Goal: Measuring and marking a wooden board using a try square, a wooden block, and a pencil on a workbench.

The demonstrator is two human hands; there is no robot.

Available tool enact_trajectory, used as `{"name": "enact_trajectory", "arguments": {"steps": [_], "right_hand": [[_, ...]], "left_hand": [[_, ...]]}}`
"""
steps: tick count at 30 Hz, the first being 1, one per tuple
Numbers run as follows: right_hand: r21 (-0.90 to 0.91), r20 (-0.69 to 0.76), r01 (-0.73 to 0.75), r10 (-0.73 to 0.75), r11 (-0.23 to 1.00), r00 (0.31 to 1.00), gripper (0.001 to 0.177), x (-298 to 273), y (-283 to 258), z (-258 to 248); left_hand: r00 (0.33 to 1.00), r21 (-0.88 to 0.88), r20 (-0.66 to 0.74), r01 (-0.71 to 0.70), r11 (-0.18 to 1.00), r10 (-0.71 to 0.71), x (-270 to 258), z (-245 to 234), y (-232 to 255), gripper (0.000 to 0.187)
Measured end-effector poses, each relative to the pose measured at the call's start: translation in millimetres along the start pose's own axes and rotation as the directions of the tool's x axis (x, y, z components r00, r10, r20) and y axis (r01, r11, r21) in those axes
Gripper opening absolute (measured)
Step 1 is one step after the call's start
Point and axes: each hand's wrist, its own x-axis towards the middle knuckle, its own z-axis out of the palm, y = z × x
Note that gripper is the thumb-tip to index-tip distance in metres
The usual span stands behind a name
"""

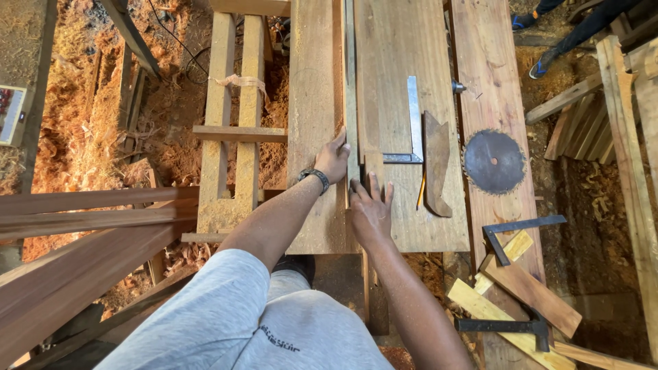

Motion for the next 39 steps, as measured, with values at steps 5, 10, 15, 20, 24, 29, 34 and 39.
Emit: {"name": "enact_trajectory", "arguments": {"steps": [5, 10, 15, 20, 24, 29, 34, 39], "right_hand": [[0.007, 0.027, -0.037, 0.036, 0.999, 0.999, 0.042, 4.1, -2.6, -4.0], [-0.008, -0.055, 0.019, -0.019, 1.000, 0.998, 0.040, 8.0, 1.2, 2.2], [-0.005, 0.011, 0.002, -0.002, 1.000, 1.000, 0.042, 14.7, 5.9, 8.2], [-0.018, 0.039, -0.029, 0.030, 0.999, 0.999, 0.041, 20.1, 3.9, 7.8], [-0.033, 0.057, -0.031, 0.032, 0.999, 0.998, 0.042, 21.9, -1.2, -6.3], [-0.050, 0.089, -0.036, 0.040, 0.998, 0.995, 0.045, 25.6, -2.4, -11.9], [-0.077, 0.133, -0.061, 0.071, 0.995, 0.989, 0.047, 26.8, -8.2, -22.5], [-0.040, 0.088, -0.022, 0.025, 0.999, 0.996, 0.046, 25.4, 2.9, -7.0]], "left_hand": [[1.000, -0.004, 0.006, 0.013, 1.000, -0.013, 10.0, 1.8, -5.2, 0.056], [1.000, 0.009, 0.019, 0.017, 1.000, -0.018, 4.2, -4.5, 4.6, 0.056], [1.000, 0.014, 0.011, 0.014, 1.000, -0.014, 13.8, -2.8, -1.1, 0.056], [1.000, 0.002, 0.003, 0.019, 1.000, -0.019, 21.5, -2.0, -2.3, 0.056], [1.000, 0.002, -0.003, 0.014, 1.000, -0.014, 23.6, -4.3, -0.1, 0.056], [1.000, 0.007, 0.009, 0.025, 1.000, -0.025, 26.6, -5.3, 0.9, 0.056], [0.999, 0.013, 0.034, 0.013, 1.000, -0.013, 24.3, -8.5, 4.0, 0.057], [0.994, 0.069, 0.089, -0.068, 0.995, 0.062, -34.4, -40.0, 44.0, 0.061]]}}
